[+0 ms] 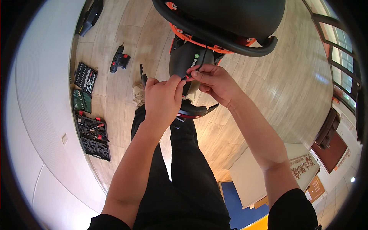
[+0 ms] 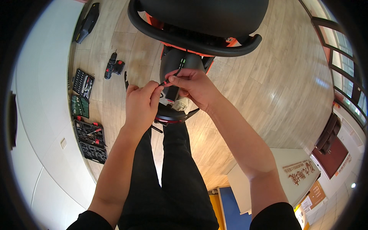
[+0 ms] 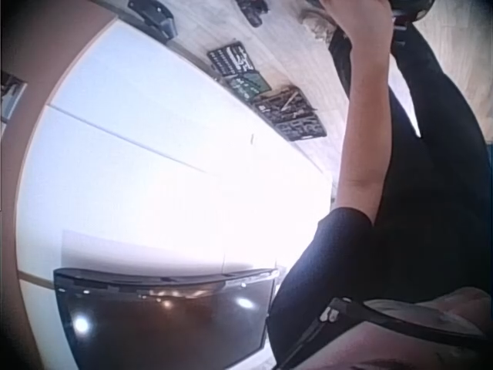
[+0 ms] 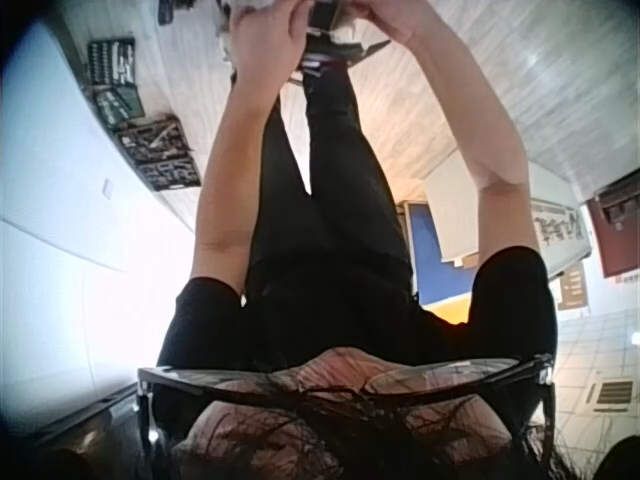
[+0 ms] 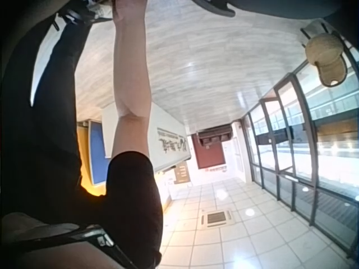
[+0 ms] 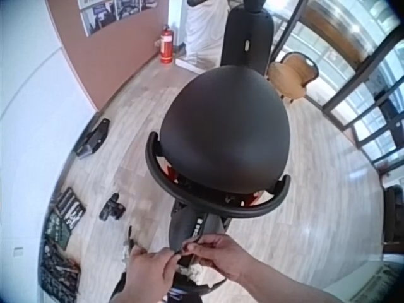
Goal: Repairing or assembling components on an electric scooter, specifically focusing on wiring and housing.
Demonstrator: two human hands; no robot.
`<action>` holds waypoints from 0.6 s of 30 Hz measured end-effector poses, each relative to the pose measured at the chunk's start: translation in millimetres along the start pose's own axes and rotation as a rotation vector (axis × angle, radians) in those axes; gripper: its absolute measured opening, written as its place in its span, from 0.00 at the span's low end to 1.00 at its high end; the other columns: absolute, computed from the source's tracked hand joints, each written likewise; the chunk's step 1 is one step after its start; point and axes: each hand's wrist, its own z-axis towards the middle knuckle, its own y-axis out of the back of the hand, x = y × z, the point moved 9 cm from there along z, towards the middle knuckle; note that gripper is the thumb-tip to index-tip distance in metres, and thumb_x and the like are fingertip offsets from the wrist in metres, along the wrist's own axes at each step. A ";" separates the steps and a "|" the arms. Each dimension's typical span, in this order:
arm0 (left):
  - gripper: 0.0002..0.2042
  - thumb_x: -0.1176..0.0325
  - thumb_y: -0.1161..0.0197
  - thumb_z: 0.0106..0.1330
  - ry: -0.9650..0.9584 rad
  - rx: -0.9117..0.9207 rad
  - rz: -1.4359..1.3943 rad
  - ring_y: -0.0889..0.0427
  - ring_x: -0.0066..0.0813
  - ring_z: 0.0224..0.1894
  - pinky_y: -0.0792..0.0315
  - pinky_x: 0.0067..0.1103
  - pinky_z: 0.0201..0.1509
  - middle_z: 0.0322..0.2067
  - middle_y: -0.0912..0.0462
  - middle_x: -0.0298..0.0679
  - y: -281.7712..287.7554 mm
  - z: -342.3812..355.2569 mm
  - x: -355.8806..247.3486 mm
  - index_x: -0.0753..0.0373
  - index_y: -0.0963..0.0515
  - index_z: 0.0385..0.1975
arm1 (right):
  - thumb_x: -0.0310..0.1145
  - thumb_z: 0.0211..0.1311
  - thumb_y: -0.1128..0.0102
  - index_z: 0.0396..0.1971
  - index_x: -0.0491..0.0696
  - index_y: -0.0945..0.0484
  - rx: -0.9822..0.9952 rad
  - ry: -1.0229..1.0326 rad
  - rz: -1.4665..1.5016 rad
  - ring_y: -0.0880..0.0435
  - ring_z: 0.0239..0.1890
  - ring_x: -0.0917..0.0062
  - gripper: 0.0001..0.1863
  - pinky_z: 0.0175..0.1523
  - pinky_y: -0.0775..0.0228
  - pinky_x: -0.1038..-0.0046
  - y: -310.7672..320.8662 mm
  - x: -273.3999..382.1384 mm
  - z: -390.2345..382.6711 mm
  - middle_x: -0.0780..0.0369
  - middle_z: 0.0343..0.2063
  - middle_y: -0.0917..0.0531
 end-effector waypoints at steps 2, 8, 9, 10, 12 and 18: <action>0.07 0.66 0.38 0.73 0.001 0.000 0.005 0.26 0.44 0.19 0.37 0.32 0.39 0.14 0.24 0.41 0.6 1.3 -0.9 0.60 0.22 0.31 | 0.29 0.71 0.35 0.46 0.44 0.15 -0.009 0.007 0.073 0.24 0.32 0.88 0.08 0.31 0.40 0.83 0.6 -1.8 -0.7 0.63 0.38 0.13; 0.08 0.65 0.38 0.73 -0.005 -0.005 -0.007 0.27 0.44 0.18 0.37 0.32 0.40 0.13 0.25 0.41 2.4 2.1 -0.7 0.60 0.22 0.31 | 0.29 0.72 0.36 0.46 0.45 0.15 0.026 0.010 0.061 0.30 0.30 0.89 0.08 0.32 0.40 0.83 -3.8 1.1 -1.3 0.66 0.39 0.14; 0.08 0.65 0.38 0.73 -0.004 -0.005 -0.006 0.27 0.44 0.18 0.37 0.32 0.40 0.13 0.25 0.41 3.3 2.3 -1.0 0.60 0.22 0.31 | 0.29 0.72 0.36 0.46 0.45 0.15 0.027 0.010 0.061 0.30 0.30 0.89 0.08 0.32 0.40 0.83 -4.0 1.2 -1.2 0.66 0.39 0.14; 0.08 0.65 0.38 0.73 -0.007 0.006 -0.009 0.27 0.44 0.19 0.36 0.32 0.40 0.14 0.25 0.41 3.7 2.8 -2.2 0.59 0.22 0.31 | 0.29 0.73 0.36 0.46 0.46 0.15 0.027 0.004 0.070 0.30 0.30 0.89 0.08 0.32 0.40 0.83 -4.0 0.9 -1.1 0.66 0.39 0.15; 0.07 0.65 0.38 0.73 -0.008 0.016 -0.010 0.26 0.44 0.19 0.36 0.32 0.40 0.14 0.25 0.41 4.2 2.6 -3.1 0.59 0.22 0.32 | 0.30 0.73 0.36 0.46 0.46 0.15 0.030 -0.003 0.079 0.30 0.30 0.89 0.08 0.32 0.40 0.83 -4.1 1.6 -1.5 0.67 0.39 0.15; 0.06 0.66 0.37 0.72 -0.011 0.011 -0.005 0.26 0.44 0.19 0.36 0.31 0.41 0.15 0.24 0.40 5.5 3.4 -8.5 0.59 0.21 0.32 | 0.32 0.73 0.36 0.46 0.46 0.14 0.091 -0.101 0.215 0.33 0.27 0.88 0.09 0.32 0.41 0.83 -1.7 -0.7 -4.0 0.67 0.39 0.15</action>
